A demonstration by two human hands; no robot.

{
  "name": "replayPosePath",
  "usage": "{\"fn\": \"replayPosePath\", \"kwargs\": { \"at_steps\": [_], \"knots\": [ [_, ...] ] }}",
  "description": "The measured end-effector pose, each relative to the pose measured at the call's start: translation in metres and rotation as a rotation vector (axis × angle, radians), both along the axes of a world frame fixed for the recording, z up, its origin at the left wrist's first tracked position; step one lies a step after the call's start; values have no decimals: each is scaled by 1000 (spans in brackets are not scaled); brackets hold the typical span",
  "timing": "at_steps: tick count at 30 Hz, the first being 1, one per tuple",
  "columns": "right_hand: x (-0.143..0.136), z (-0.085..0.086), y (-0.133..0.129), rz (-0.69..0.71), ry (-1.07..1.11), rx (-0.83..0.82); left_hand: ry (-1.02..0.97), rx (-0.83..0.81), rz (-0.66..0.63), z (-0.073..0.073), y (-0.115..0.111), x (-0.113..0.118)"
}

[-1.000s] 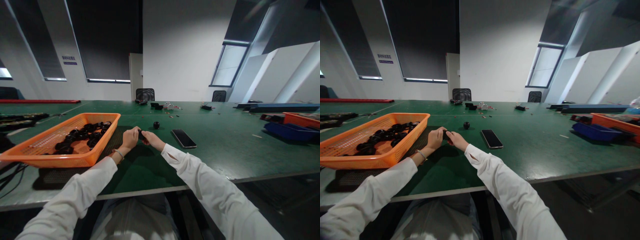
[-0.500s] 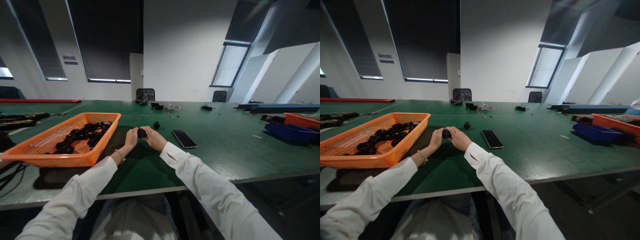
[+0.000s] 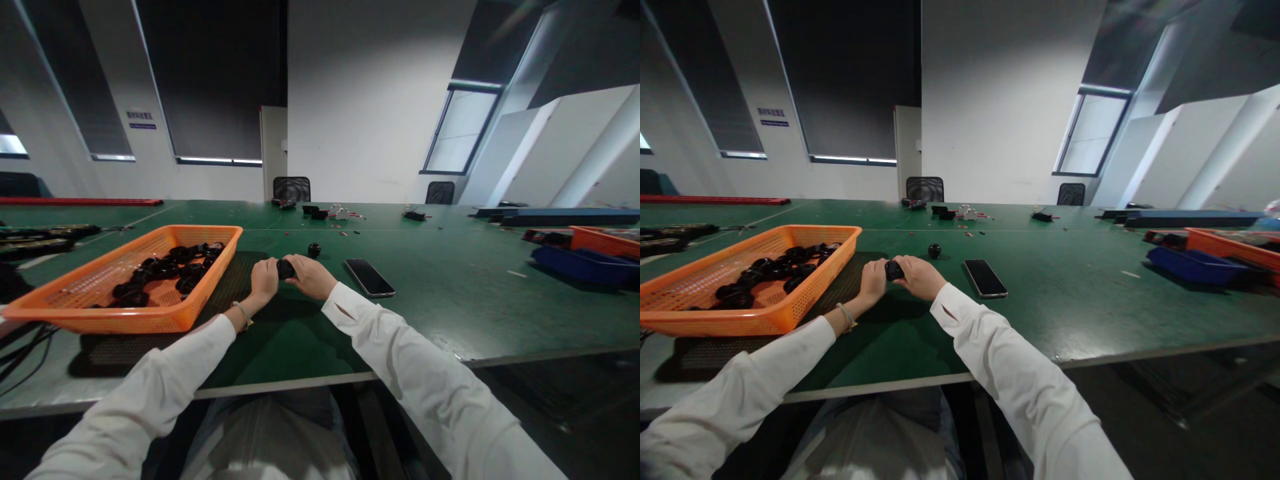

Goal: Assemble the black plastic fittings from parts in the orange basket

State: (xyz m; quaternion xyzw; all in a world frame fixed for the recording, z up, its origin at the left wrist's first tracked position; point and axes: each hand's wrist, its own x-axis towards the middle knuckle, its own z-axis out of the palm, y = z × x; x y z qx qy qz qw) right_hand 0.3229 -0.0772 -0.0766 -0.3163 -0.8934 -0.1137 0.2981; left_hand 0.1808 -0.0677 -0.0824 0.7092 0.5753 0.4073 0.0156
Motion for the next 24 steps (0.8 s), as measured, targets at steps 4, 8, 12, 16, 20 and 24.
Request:
{"fn": "replayPosePath", "kwargs": {
  "at_steps": [4, 8, 12, 16, 20, 24],
  "knots": [
    [-1, 0, -3, -5, 28, -18, -44, 9, -10, 0, -1, 0],
    [-4, -1, -6, -5, 80, -47, -101, 13, -39, 0, -2, 0],
    [-6, -2, -7, -14, 118, -89, -167, 15, -61, 0, -3, 0],
    [-7, -5, -6, -19, 172, -138, -160, 21, -44, 0, -4, 1],
    [-8, -6, -6, -41, 213, -196, -114, 6, -4, 1, -5, 1],
    [-11, -4, -10, -116, 242, -284, 12, 17, 17, 2, -5, 0]
  ]
}}
